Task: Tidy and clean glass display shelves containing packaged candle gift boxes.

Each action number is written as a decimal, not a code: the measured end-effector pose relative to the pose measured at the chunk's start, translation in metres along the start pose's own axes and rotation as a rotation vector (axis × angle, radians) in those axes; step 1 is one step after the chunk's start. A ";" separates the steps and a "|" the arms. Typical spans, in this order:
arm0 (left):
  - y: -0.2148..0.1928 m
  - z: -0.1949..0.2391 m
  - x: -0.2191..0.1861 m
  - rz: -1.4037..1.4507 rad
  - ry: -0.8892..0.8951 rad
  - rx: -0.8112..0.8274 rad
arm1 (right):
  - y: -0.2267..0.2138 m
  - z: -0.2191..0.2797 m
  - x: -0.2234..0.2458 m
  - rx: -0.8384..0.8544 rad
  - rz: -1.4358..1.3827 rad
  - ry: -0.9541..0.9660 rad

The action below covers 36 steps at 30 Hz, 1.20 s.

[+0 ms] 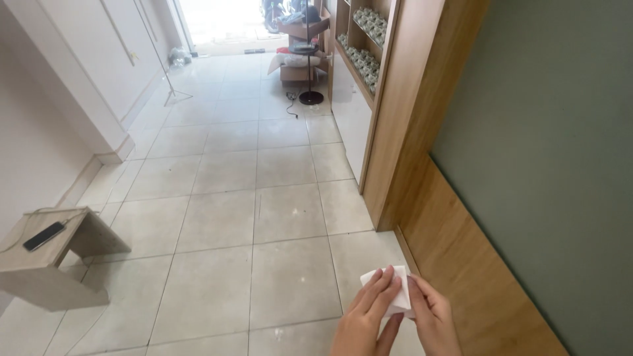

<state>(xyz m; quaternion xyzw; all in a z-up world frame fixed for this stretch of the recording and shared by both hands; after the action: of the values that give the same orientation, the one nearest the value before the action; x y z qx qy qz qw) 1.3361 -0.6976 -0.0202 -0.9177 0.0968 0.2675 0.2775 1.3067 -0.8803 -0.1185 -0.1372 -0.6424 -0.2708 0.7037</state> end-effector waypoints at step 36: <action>-0.047 -0.563 0.804 0.395 -0.018 0.065 | 0.258 -0.870 0.164 -0.197 -0.185 0.028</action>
<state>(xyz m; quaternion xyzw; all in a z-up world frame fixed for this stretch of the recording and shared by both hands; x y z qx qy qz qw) 2.2714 -0.9976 -0.0411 -0.8690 0.2811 0.3216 0.2498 2.1768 -1.1743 -0.0377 -0.1420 -0.6127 -0.3982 0.6678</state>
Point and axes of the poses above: each hand's wrist, its own z-axis away from the middle knuckle, its own y-axis out of the palm, x = y × z, the point moved 5 cm from there along -z, towards the middle knuckle, and after that the axes turned 13 degrees about y, right-handed, at the moved point
